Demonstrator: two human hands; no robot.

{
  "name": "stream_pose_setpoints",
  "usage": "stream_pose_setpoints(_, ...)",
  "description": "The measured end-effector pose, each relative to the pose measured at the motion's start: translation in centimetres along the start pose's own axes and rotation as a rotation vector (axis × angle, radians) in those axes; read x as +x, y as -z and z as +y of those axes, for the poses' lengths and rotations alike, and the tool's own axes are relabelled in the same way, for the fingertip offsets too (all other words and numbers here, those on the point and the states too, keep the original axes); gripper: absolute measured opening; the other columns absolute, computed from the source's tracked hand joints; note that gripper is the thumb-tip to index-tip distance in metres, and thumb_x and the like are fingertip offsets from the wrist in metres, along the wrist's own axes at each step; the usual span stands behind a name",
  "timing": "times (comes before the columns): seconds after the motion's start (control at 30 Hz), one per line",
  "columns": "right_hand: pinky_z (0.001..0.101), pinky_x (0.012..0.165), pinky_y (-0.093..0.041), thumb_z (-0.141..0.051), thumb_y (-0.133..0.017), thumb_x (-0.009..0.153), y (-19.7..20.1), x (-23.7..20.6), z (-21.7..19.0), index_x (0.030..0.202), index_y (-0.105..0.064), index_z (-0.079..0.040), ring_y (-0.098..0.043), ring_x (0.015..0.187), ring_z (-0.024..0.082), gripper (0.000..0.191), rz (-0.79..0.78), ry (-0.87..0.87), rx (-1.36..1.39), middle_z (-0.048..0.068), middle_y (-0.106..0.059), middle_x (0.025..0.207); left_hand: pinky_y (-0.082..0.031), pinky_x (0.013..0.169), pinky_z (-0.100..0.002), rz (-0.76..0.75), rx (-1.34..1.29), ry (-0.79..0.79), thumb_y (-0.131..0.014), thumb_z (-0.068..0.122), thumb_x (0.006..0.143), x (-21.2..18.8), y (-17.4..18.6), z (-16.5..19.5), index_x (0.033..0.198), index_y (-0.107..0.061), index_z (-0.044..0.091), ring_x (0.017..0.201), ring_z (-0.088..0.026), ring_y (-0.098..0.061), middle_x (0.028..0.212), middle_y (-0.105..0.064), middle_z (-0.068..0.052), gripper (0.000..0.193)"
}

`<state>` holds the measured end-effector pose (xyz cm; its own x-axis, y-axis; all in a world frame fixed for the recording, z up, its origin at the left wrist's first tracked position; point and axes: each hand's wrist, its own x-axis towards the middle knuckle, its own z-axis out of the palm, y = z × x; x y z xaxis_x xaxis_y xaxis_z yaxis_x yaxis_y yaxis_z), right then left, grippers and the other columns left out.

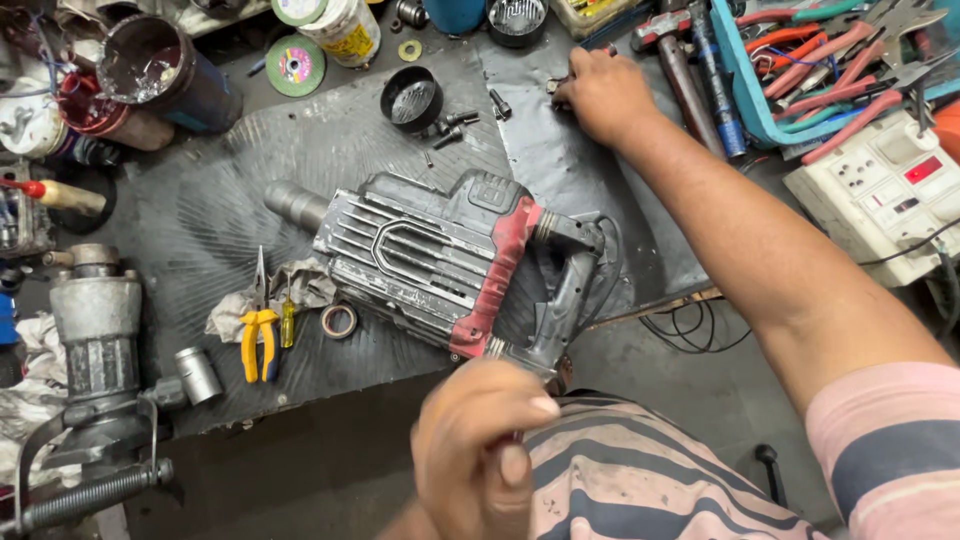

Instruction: The person works on a disassembled rotary hammer drill at a workbench, handling its housing and internal wiring, then uses a screwdriver to drive screws and reattach the drill's side handle and housing components, repositioning the tool as they reassemble it.

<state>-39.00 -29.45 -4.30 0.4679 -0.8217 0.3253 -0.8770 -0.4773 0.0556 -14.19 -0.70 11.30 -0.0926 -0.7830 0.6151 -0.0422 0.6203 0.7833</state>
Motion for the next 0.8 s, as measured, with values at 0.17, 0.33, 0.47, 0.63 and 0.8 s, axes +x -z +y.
stream_pose_setpoints(0.17, 0.0432, 0.088, -0.05, -0.028, -0.075, 0.093, -0.1, -0.5, 0.2, 0.094, -0.079, -0.019, -0.063, 0.104, 0.027, 0.01, 0.023, 0.108, -0.013, 0.006, -0.062, 0.105, -0.05, 0.06, -0.038, -0.268, -0.404, 0.075, -0.05, 0.03, 0.108, -1.1, 1.0, -1.5, 0.086, -0.058, 0.007, 0.065, -0.024, -0.06, 0.078, -0.061, -0.007, 0.032)
stream_pose_setpoints(0.33, 0.0369, 0.086, -0.054, -0.015, -0.076, 0.104, 2.6, -2.9, -1.5, 0.114, -0.077, -0.005, -0.067, 0.095, 0.024, 0.014, 0.19, -0.14, 0.667, 0.009, -0.072, 0.108, -0.047, 0.063, -0.035, -0.724, -0.813, 0.202, -0.049, 0.028, 0.111, -0.4, 4.0, -4.0, 0.09, -0.058, 0.011, 0.069, -0.022, -0.063, 0.083, -0.06, -0.003, 0.028)
stream_pose_setpoints(0.47, 0.0246, 0.082, -0.056, -0.007, -0.077, 0.096, 8.0, -11.9, -5.9, 0.106, -0.075, 0.002, -0.07, 0.091, 0.012, 0.013, 0.237, -0.456, 1.047, 0.008, -0.075, 0.102, -0.052, 0.067, -0.039, -0.246, -0.306, 0.009, -0.049, 0.029, 0.116, 0.1, -0.1, 0.3, 0.09, -0.06, 0.005, 0.07, -0.025, -0.062, 0.08, -0.059, -0.007, 0.037)
stream_pose_setpoints(0.63, 0.0274, 0.081, -0.055, 0.002, -0.077, 0.082, 10.8, -21.2, -12.9, 0.1, -0.077, -0.001, -0.07, 0.091, 0.016, 0.018, 0.095, -0.539, 1.15, 0.009, -0.076, 0.1, -0.048, 0.063, -0.035, -0.69, -0.599, 0.15, -0.047, 0.028, 0.11, 5.6, 1.6, 0.1, 0.08, -0.057, 0.01, 0.068, -0.023, -0.059, 0.074, -0.057, -0.003, 0.036)
stream_pose_setpoints(0.8, 0.0304, 0.083, -0.058, -0.005, -0.08, 0.081, 10.1, -24.0, -17.6, 0.1, -0.077, -0.004, -0.075, 0.091, 0.019, 0.019, 0.089, -0.515, 0.969, 0.009, -0.078, 0.1, -0.05, 0.069, -0.035, -0.456, -0.42, 0.173, -0.048, 0.021, 0.114, 3.6, 1.2, 0.5, 0.089, -0.057, 0.003, 0.074, -0.028, -0.059, 0.083, -0.057, -0.009, 0.032)
